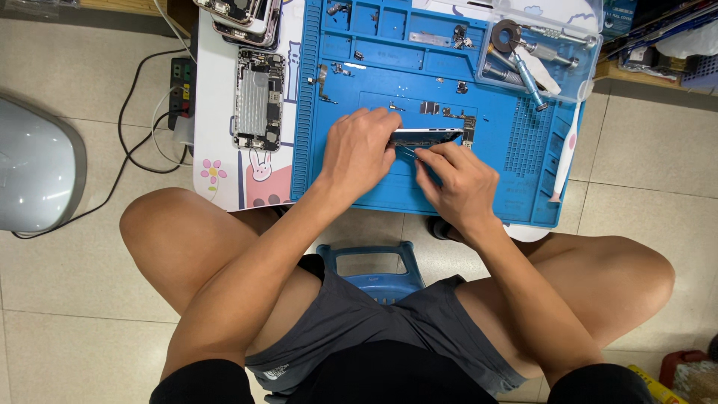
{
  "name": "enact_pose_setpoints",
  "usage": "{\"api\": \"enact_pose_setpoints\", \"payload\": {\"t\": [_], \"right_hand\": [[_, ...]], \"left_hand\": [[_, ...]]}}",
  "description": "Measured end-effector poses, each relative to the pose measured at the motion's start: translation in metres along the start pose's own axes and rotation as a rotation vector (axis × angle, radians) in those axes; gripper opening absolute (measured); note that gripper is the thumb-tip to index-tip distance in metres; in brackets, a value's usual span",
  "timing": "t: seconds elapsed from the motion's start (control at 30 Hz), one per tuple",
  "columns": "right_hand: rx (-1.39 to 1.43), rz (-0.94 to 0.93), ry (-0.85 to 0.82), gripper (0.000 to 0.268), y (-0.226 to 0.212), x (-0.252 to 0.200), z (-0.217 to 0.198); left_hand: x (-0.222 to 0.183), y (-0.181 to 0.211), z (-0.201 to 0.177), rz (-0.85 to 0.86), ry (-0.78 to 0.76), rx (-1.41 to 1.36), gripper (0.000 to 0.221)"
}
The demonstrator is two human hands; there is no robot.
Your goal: The person disassembles a smartphone on a blue work mat, using a screwdriver to remove screws and tweezers to handle small components. They place removed parts into compartments on the mat and continue to manipulate the phone's internal components.
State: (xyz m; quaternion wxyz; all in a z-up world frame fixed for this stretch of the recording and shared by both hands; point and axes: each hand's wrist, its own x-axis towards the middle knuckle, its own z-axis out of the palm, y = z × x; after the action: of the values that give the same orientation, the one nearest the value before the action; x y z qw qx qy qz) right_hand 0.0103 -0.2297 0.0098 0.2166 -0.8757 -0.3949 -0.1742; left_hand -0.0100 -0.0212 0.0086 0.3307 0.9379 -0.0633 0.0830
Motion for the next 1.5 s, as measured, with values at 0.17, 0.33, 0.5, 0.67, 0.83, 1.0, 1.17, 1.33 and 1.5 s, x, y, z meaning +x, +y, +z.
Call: {"api": "enact_pose_setpoints", "payload": {"t": [0.17, 0.33, 0.5, 0.67, 0.83, 1.0, 1.17, 1.33, 1.5], "right_hand": [[0.032, 0.000, -0.073, 0.003, 0.008, 0.009, -0.006], [-0.065, -0.029, -0.128, 0.002, 0.009, 0.015, -0.012], [-0.038, -0.011, -0.221, 0.002, 0.002, 0.027, -0.023], [-0.108, -0.035, -0.186, 0.004, 0.011, 0.018, -0.019], [-0.081, -0.025, -0.165, 0.009, 0.012, 0.014, -0.019], [0.182, 0.072, -0.064, 0.010, 0.017, 0.015, -0.029], [0.420, 0.299, 0.015, 0.013, 0.061, 0.000, -0.049], [0.193, 0.638, 0.007, 0.014, 0.092, -0.005, -0.078], [-0.169, 0.718, -0.320, 0.019, 0.106, -0.014, -0.075]], "left_hand": [[0.001, 0.000, 0.001, -0.004, 0.006, 0.017, 0.022], [0.002, -0.001, 0.003, -0.009, 0.007, 0.022, 0.022], [0.002, 0.000, 0.002, -0.014, 0.004, 0.008, 0.022], [0.002, 0.000, 0.003, -0.029, 0.008, 0.006, 0.024], [0.002, -0.001, 0.005, -0.043, 0.006, 0.004, 0.023], [0.001, -0.004, 0.011, -0.041, 0.011, -0.002, 0.023], [-0.001, 0.001, 0.005, -0.026, 0.005, 0.001, 0.022], [-0.005, -0.006, 0.023, -0.058, -0.017, 0.131, 0.024], [-0.005, -0.007, 0.025, -0.056, -0.028, 0.125, 0.017]]}}
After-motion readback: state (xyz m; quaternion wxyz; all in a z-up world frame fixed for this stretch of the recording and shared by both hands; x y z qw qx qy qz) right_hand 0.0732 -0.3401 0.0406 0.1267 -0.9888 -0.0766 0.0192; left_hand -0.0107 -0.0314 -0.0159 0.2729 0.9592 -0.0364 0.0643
